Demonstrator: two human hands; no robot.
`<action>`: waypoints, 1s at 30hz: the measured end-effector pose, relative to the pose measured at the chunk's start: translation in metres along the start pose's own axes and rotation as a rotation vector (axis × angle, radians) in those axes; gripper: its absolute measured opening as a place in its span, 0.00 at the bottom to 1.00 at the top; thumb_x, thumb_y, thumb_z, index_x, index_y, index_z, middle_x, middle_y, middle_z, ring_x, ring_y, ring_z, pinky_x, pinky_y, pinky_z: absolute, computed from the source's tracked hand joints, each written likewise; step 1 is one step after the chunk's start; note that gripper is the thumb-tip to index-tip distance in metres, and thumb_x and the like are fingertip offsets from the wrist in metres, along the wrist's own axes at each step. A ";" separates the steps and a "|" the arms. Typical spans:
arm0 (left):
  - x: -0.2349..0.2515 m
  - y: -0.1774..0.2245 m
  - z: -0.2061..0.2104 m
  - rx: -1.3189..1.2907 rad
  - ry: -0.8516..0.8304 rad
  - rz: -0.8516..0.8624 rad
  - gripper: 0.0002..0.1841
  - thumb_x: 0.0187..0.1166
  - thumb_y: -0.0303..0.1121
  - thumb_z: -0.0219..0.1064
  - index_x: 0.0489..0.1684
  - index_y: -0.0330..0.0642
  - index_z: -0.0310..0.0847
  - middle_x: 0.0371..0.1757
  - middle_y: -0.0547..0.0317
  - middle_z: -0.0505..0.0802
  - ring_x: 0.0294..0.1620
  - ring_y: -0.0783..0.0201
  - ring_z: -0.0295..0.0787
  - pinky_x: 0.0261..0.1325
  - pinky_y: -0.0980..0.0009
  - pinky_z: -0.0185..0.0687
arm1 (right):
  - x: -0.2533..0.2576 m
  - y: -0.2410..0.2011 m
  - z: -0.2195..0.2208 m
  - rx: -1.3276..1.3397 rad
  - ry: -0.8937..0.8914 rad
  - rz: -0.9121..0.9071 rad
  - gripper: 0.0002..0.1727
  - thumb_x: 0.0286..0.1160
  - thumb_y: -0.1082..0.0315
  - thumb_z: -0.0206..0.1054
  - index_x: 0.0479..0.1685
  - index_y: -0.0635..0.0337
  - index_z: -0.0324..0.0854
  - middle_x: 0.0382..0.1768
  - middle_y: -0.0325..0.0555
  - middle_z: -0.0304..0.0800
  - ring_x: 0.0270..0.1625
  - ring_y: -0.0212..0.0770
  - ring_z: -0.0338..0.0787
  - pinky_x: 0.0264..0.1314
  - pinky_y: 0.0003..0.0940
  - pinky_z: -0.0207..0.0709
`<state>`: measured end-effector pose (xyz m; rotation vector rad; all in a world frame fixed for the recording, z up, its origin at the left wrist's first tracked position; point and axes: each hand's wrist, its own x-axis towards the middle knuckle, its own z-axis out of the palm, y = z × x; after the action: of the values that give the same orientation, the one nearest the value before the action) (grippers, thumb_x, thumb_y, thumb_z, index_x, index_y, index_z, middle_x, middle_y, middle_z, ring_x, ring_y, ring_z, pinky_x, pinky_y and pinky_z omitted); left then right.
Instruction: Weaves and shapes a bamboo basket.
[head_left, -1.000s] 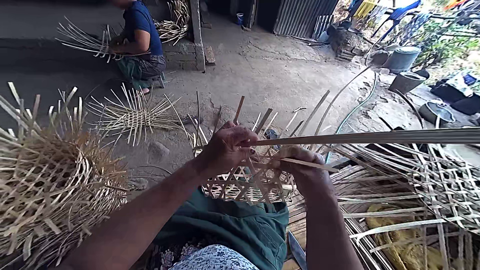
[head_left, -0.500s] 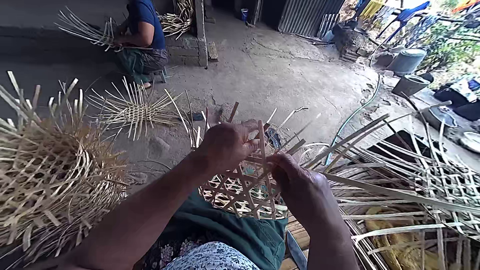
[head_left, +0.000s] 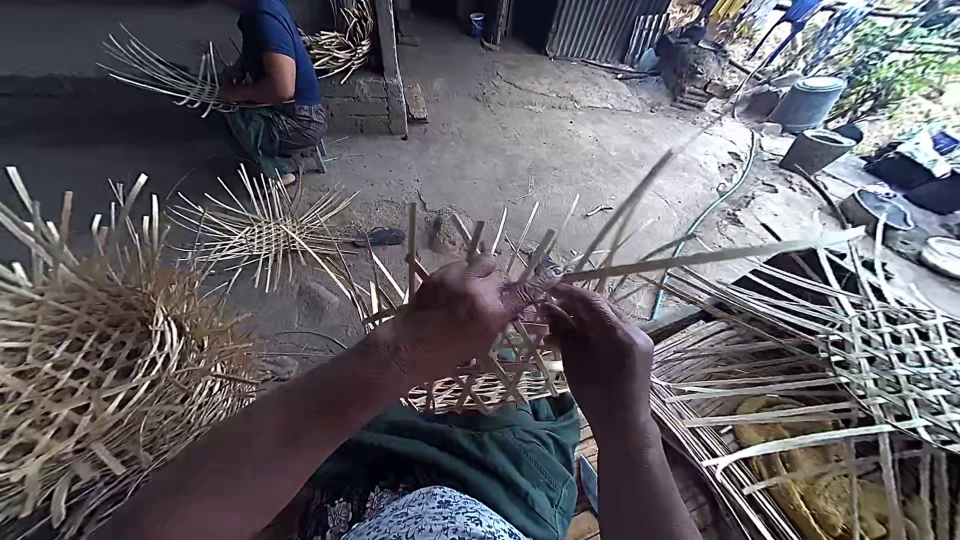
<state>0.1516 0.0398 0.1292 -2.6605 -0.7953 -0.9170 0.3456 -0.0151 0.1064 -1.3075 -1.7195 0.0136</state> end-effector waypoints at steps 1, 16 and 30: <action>0.003 -0.007 -0.002 0.015 0.006 -0.035 0.23 0.81 0.35 0.68 0.76 0.50 0.83 0.40 0.52 0.93 0.42 0.49 0.88 0.40 0.57 0.84 | 0.000 0.003 0.002 0.002 0.038 0.017 0.11 0.77 0.68 0.70 0.54 0.57 0.92 0.40 0.47 0.92 0.29 0.33 0.88 0.33 0.30 0.86; -0.023 -0.011 -0.004 -0.571 0.170 -0.312 0.12 0.65 0.35 0.81 0.40 0.46 0.84 0.38 0.71 0.89 0.42 0.77 0.79 0.46 0.82 0.74 | 0.010 0.011 -0.008 0.733 -0.303 0.253 0.08 0.69 0.76 0.71 0.44 0.58 0.89 0.32 0.36 0.93 0.25 0.24 0.86 0.28 0.19 0.83; -0.024 0.009 -0.006 0.110 0.084 -0.154 0.12 0.77 0.29 0.65 0.47 0.43 0.96 0.28 0.54 0.87 0.34 0.53 0.82 0.31 0.63 0.76 | -0.015 -0.020 0.007 -0.067 -0.080 -0.075 0.20 0.81 0.67 0.64 0.70 0.51 0.87 0.38 0.47 0.92 0.30 0.38 0.90 0.31 0.35 0.86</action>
<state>0.1373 0.0200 0.1190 -2.4769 -1.0115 -0.9845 0.3255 -0.0318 0.1029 -1.3059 -1.8505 -0.0360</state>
